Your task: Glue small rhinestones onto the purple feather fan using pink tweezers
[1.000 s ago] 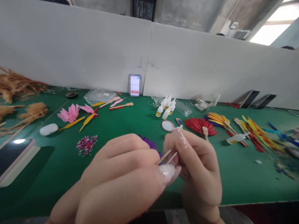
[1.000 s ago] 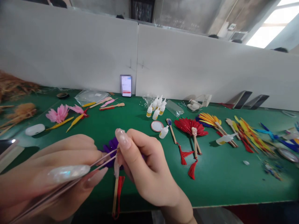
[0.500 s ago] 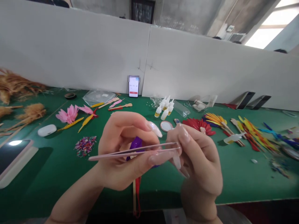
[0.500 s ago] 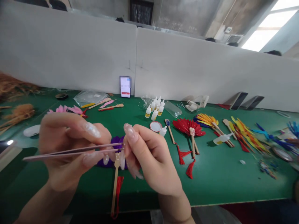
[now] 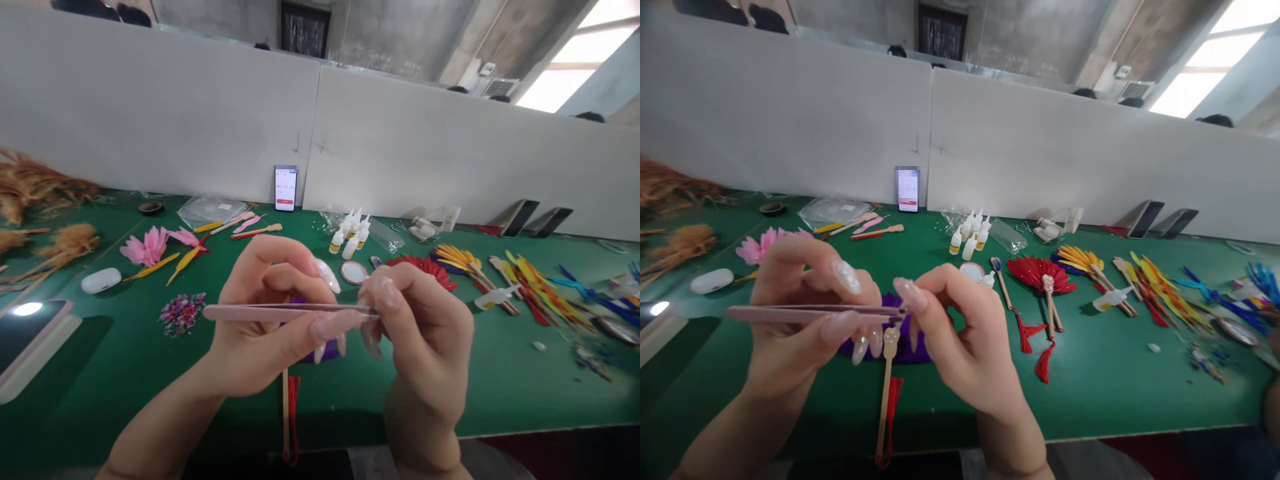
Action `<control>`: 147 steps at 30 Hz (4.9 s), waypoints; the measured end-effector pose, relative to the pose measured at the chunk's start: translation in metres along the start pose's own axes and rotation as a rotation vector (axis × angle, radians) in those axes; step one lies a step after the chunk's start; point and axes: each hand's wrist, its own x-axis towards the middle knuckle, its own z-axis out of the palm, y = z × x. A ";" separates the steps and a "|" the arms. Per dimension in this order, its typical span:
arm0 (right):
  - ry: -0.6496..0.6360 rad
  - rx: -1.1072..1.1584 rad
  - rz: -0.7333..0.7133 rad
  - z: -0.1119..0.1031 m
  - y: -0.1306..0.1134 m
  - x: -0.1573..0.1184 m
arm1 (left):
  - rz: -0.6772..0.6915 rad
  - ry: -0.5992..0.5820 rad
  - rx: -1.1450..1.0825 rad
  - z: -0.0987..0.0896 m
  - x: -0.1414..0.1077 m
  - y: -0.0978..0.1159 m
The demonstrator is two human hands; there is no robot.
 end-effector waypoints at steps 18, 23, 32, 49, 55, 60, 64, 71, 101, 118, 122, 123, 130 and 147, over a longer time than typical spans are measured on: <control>0.025 0.017 0.054 0.004 -0.007 -0.010 | 0.007 0.068 0.118 -0.003 0.000 0.011; 0.052 -0.084 0.011 0.010 -0.006 -0.009 | -0.027 0.094 0.176 -0.002 0.004 0.018; 0.258 -0.140 -0.003 0.012 -0.003 -0.005 | 0.006 0.183 0.080 -0.009 0.001 0.016; -0.040 0.074 0.209 0.002 0.001 0.000 | 0.014 0.041 0.353 -0.022 -0.001 0.021; -0.099 0.448 0.341 0.009 0.004 0.001 | 0.146 -0.042 0.533 -0.021 -0.001 0.021; -0.130 0.550 0.384 0.009 0.006 -0.002 | 0.350 -0.116 0.617 -0.012 0.003 0.018; -0.106 0.552 0.389 0.009 0.005 -0.003 | 0.431 -0.124 0.696 -0.009 0.005 0.016; -0.013 0.426 0.360 0.013 0.001 -0.004 | 0.522 -0.141 0.852 -0.008 -0.006 0.018; -0.353 0.517 0.640 0.016 0.002 0.009 | 0.411 -0.304 0.831 -0.022 0.005 0.043; -0.144 0.631 0.505 0.023 0.013 0.013 | 0.186 0.002 0.948 -0.036 0.006 0.030; -0.077 0.582 0.492 0.022 0.011 0.013 | 0.262 -0.106 1.053 -0.029 0.012 0.018; -0.064 0.555 0.488 0.022 0.010 0.013 | 0.298 -0.151 1.029 -0.027 0.012 0.016; -0.044 0.447 0.457 0.023 0.001 0.012 | 0.327 -0.171 0.857 -0.016 0.012 0.012; -0.091 0.344 0.187 0.025 0.008 -0.002 | 0.448 -0.074 0.605 -0.002 0.007 -0.001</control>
